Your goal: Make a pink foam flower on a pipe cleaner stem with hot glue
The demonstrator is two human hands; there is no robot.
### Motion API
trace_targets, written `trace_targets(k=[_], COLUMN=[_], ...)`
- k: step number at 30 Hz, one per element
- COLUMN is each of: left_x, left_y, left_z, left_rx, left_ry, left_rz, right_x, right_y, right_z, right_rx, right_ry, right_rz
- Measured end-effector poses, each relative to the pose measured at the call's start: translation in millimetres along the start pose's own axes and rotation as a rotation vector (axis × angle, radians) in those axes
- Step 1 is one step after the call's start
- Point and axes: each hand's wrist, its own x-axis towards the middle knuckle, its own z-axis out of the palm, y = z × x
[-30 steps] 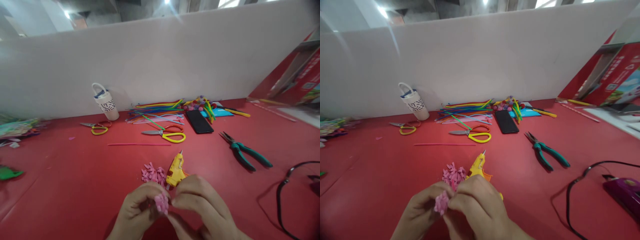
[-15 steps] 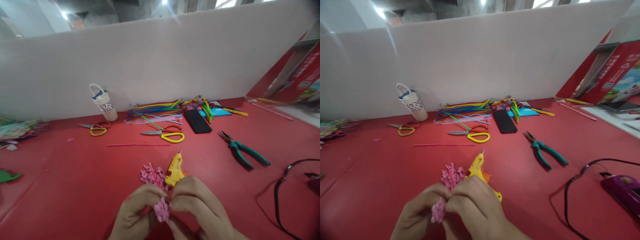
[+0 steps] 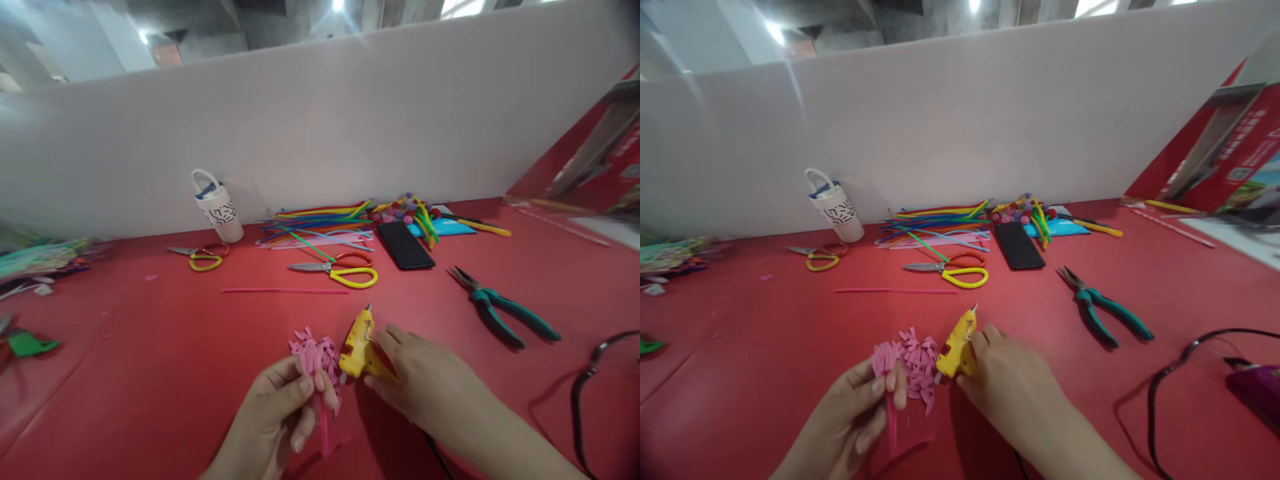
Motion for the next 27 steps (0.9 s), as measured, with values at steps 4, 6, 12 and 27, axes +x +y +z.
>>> trace_targets(k=[4,6,12,27], left_x=[2,2,5,10], left_y=[1,2,5,3], left_z=[-2.2,-2.4,-4.5,-8.1], left_rx=[-0.024,-0.032,-0.073,-0.101], left_ry=[0.03,0.034,0.104,0.197], left_rz=[-0.017,-0.031,-0.005,0.068], right_x=[0,2,1,-17], right_y=[-2,-3,-9,-32], right_z=[10,8,-17,-10], right_rx=[0.027,0.074,0.422,0.485], right_ry=[-0.106,-0.1,0.32,0.551], right_rz=[0.031,0.063,-0.07,-0.297])
